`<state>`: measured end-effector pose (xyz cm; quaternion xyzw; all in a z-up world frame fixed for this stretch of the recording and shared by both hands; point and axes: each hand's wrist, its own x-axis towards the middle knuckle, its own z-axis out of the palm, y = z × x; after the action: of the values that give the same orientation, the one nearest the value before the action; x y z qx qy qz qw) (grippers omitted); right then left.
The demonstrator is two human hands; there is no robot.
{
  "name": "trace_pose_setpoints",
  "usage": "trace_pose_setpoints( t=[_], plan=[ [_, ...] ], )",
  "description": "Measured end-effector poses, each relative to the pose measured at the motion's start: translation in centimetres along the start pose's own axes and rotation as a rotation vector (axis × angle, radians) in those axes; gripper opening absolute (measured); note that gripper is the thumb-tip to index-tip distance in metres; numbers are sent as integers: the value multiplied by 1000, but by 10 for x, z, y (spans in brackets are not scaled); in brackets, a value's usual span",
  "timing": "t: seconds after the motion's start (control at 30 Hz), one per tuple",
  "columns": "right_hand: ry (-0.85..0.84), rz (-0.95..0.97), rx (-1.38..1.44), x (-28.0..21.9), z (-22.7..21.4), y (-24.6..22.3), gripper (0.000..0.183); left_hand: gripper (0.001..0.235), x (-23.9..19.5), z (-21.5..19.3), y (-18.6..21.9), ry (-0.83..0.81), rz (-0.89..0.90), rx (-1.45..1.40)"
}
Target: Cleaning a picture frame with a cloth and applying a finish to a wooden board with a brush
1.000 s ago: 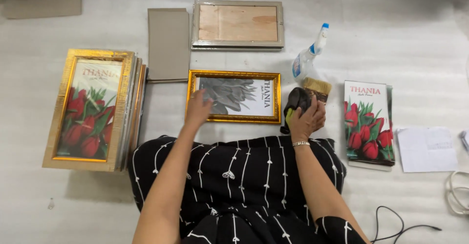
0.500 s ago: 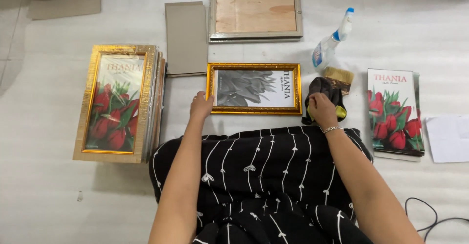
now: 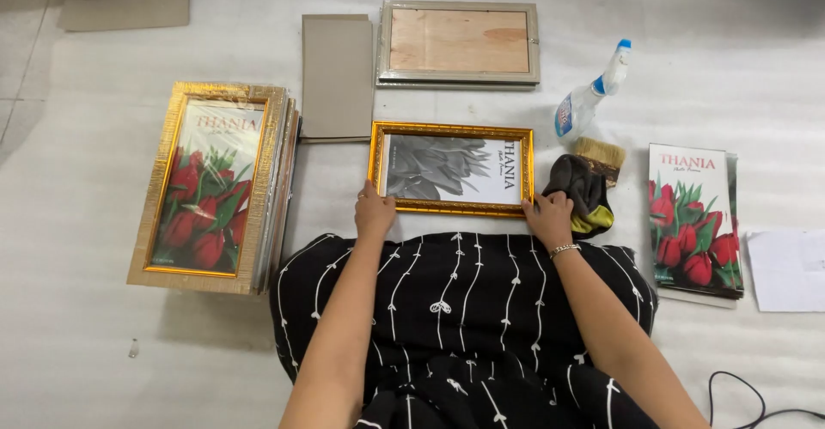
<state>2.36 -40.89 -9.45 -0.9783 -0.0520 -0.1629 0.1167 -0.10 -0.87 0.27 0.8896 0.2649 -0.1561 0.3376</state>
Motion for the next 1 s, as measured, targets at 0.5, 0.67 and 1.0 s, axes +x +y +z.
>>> trace_pose_setpoints(
  t=[0.5, 0.67, 1.0],
  plan=[
    [-268, 852, 1405, 20, -47, 16, 44, 47, 65, 29, -57, 25, 15, -607],
    [-235, 765, 1466, 21, -95, -5, 33, 55, 2, -15, -29, 88, 35, -762],
    [-265, 903, 1887, 16, -69, 49, 71, 41, -68, -77, 11, 133, -31, -953]
  ],
)
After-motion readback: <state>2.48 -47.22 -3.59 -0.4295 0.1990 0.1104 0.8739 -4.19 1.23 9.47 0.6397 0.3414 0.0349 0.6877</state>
